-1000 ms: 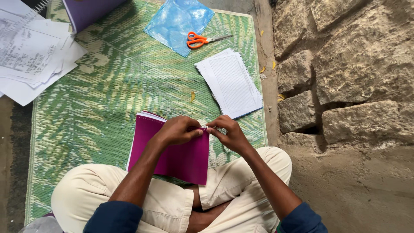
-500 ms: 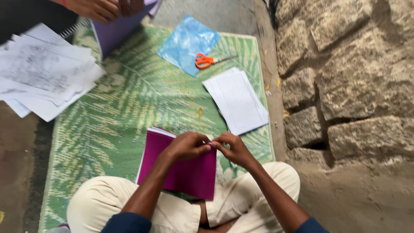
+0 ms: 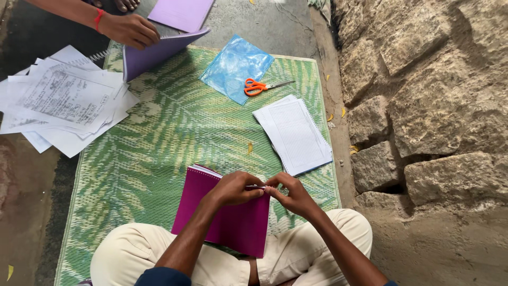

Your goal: The person assembles notebooks by aligning a stack of papers and a cover, then threading a spiral binding coil through the punched holes by hand.

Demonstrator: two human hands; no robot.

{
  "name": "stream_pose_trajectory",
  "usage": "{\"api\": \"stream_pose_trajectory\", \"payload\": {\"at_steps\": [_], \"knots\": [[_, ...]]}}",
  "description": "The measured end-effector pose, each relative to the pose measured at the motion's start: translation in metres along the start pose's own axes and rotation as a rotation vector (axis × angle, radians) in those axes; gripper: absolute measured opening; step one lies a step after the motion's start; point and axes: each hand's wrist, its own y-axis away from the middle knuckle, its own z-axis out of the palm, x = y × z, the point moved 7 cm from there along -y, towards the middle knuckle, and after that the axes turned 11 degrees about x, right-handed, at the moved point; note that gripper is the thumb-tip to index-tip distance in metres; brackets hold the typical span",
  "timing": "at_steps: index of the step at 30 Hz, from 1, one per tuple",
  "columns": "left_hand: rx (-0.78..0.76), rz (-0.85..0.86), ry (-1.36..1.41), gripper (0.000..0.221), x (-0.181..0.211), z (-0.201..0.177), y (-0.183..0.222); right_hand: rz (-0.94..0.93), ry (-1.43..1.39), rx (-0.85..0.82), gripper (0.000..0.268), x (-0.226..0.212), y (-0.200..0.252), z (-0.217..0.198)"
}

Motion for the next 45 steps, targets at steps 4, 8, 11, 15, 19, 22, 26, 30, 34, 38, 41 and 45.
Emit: {"api": "stream_pose_trajectory", "payload": {"at_steps": [4,8,11,15,19,22,26,30,34,38,41,45], "knots": [[0.001,0.005,-0.017,0.033,0.003,-0.001,0.003,0.059,0.063,-0.024,0.021,0.009,0.005,0.005],[-0.023,-0.02,-0.081,0.033,0.003,0.0,0.003,0.002,0.08,0.022,0.018,0.011,0.005,0.004],[-0.039,-0.065,-0.086,0.037,-0.006,0.005,0.002,-0.038,0.11,0.049,0.018,0.012,0.007,0.008],[-0.056,-0.06,-0.046,0.043,-0.015,0.01,-0.002,-0.002,0.101,0.053,0.02,0.015,0.006,0.011],[-0.033,-0.019,0.025,0.036,-0.015,0.009,-0.004,0.045,0.023,0.064,0.024,0.012,0.006,0.006],[-0.039,-0.036,0.02,0.033,-0.013,0.01,-0.004,0.058,0.049,0.053,0.026,0.009,0.008,0.004],[-0.052,-0.055,0.019,0.031,-0.011,0.006,-0.004,0.033,0.041,0.034,0.023,0.007,0.006,0.006],[-0.085,-0.068,0.02,0.032,-0.012,0.008,-0.003,-0.004,0.09,0.004,0.019,0.008,0.008,0.009],[-0.069,-0.072,-0.009,0.034,-0.012,0.008,-0.003,-0.085,0.366,0.037,0.019,0.003,0.008,0.006],[-0.053,-0.054,-0.009,0.036,-0.01,0.01,-0.004,-0.18,0.467,0.033,0.019,-0.009,0.007,0.005],[-0.056,-0.073,0.018,0.037,-0.01,0.01,-0.003,-0.135,0.292,0.05,0.022,-0.013,0.005,-0.001],[-0.05,-0.091,0.061,0.032,-0.009,0.008,-0.001,-0.007,0.09,-0.004,0.026,-0.008,0.003,-0.001]]}}
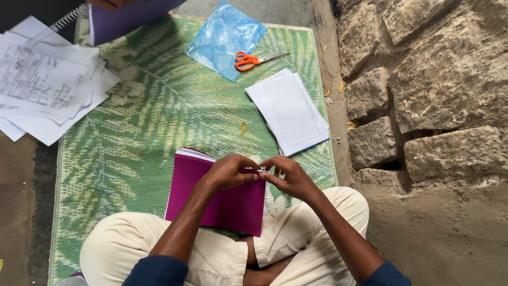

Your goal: The person assembles notebooks by aligning a stack of papers and a cover, then threading a spiral binding coil through the punched holes by hand.

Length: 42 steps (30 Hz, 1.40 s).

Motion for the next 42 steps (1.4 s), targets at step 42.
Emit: {"api": "stream_pose_trajectory", "payload": {"at_steps": [42], "knots": [[0.016,0.004,0.072,0.031,0.007,-0.001,0.003,0.173,0.061,0.028,0.022,0.032,0.012,0.006]]}}
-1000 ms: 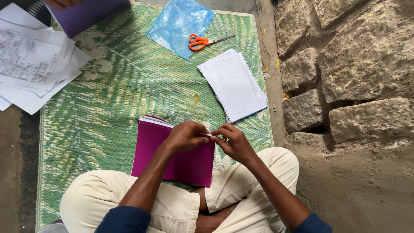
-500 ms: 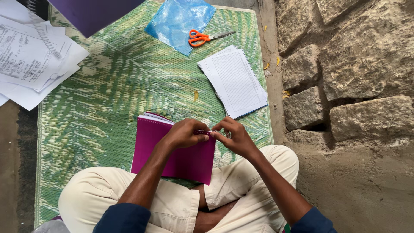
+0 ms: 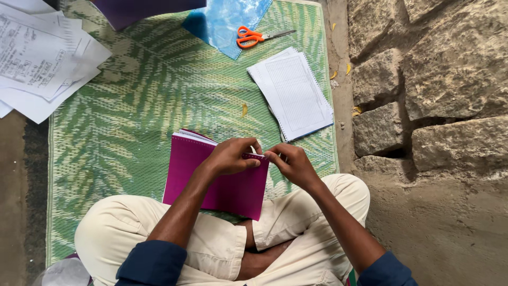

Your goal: The person assembles notebooks by aligning a stack of papers and a cover, then threading a spiral binding coil through the punched holes by hand.

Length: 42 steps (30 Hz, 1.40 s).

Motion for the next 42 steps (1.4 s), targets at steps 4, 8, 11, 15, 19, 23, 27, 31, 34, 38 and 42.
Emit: {"api": "stream_pose_trajectory", "payload": {"at_steps": [4,8,11,15,19,23,27,31,34,38,42], "knots": [[0.015,-0.008,-0.015,0.031,-0.001,-0.002,0.0,-0.244,0.122,0.11,0.017,-0.028,0.004,-0.007],[0.018,0.01,0.003,0.03,0.001,-0.002,0.002,-0.244,-0.02,0.061,0.028,-0.041,0.003,-0.01],[0.021,0.01,-0.005,0.028,0.003,-0.001,0.001,-0.116,-0.067,-0.006,0.036,-0.033,0.001,-0.01],[0.035,0.023,-0.003,0.023,0.004,0.0,0.003,0.02,-0.083,-0.091,0.033,-0.018,0.005,-0.004],[0.036,0.022,-0.021,0.022,0.005,0.0,0.003,-0.069,-0.119,0.018,0.033,-0.02,0.01,-0.009],[0.038,0.008,-0.043,0.023,0.007,0.0,0.005,-0.172,-0.097,0.158,0.031,-0.023,0.019,-0.016],[0.034,0.0,-0.053,0.025,0.01,-0.001,0.006,-0.076,0.133,0.103,0.019,-0.012,0.018,-0.013],[0.037,0.006,-0.051,0.025,0.01,0.0,0.007,-0.01,0.233,0.063,0.018,-0.009,0.014,-0.014],[0.045,0.028,-0.042,0.024,0.011,-0.002,0.006,-0.275,-0.138,0.092,0.039,-0.036,0.016,-0.022],[0.082,0.07,-0.075,0.022,0.017,-0.005,0.009,-0.13,-0.109,0.047,0.022,-0.024,0.016,-0.017],[0.159,0.108,-0.115,0.02,0.028,-0.012,0.018,-0.075,0.013,0.041,0.021,-0.008,0.018,-0.014]]}}
